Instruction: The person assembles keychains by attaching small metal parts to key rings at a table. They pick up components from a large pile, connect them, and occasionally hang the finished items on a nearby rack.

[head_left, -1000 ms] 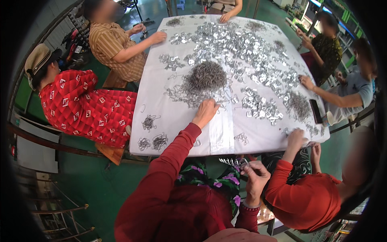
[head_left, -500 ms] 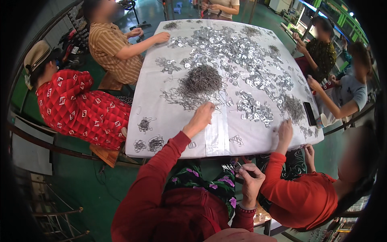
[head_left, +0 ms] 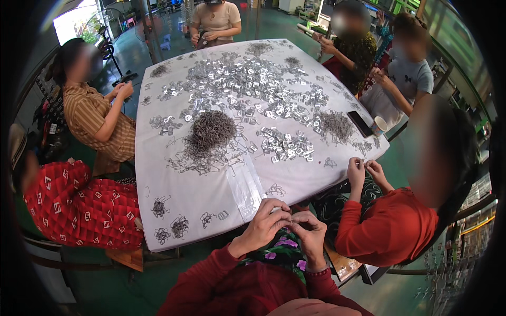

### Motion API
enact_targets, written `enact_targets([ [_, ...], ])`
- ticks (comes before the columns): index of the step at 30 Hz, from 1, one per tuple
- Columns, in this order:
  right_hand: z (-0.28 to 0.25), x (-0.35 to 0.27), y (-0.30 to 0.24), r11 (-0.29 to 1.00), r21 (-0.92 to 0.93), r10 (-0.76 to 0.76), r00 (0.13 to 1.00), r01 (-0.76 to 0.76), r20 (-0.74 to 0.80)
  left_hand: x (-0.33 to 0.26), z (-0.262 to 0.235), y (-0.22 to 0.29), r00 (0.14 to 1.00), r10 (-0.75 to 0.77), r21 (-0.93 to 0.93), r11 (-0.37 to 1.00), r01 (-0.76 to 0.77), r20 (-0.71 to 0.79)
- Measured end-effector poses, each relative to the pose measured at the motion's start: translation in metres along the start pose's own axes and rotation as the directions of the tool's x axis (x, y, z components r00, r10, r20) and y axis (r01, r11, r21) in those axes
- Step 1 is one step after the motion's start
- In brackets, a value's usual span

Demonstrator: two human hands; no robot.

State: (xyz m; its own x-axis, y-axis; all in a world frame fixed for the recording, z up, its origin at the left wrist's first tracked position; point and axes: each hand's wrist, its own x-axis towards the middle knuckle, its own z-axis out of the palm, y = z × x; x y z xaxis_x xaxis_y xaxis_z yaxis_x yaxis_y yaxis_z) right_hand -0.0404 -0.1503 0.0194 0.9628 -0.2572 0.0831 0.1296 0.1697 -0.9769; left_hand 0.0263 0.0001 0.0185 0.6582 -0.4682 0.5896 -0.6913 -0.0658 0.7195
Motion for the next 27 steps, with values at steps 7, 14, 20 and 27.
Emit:
enact_targets([
  [7, -0.027, 0.064, -0.026, 0.968, -0.231, -0.084, 0.992, 0.103, 0.093, 0.004, -0.007, -0.023, 0.985, -0.161, -0.203, 0.964, 0.170, 0.062],
  [14, -0.115, 0.338, -0.018, 0.603, -0.756, -0.552, 0.817, 0.254, -0.165, 0.002, 0.003, -0.038, 0.960, -0.156, -0.096, 0.979, 0.182, 0.232],
  [20, -0.247, 0.462, 0.065, -0.031, -0.989, -0.286, 0.950, -0.143, -0.128, -0.035, 0.022, -0.073, 0.936, -0.188, -0.134, 0.962, 0.237, 0.298],
  [27, -0.377, 0.502, 0.049, -0.244, -0.969, -0.035, 0.999, -0.034, -0.026, -0.021, 0.032, -0.100, 0.906, -0.262, -0.283, 0.889, 0.360, 0.333],
])
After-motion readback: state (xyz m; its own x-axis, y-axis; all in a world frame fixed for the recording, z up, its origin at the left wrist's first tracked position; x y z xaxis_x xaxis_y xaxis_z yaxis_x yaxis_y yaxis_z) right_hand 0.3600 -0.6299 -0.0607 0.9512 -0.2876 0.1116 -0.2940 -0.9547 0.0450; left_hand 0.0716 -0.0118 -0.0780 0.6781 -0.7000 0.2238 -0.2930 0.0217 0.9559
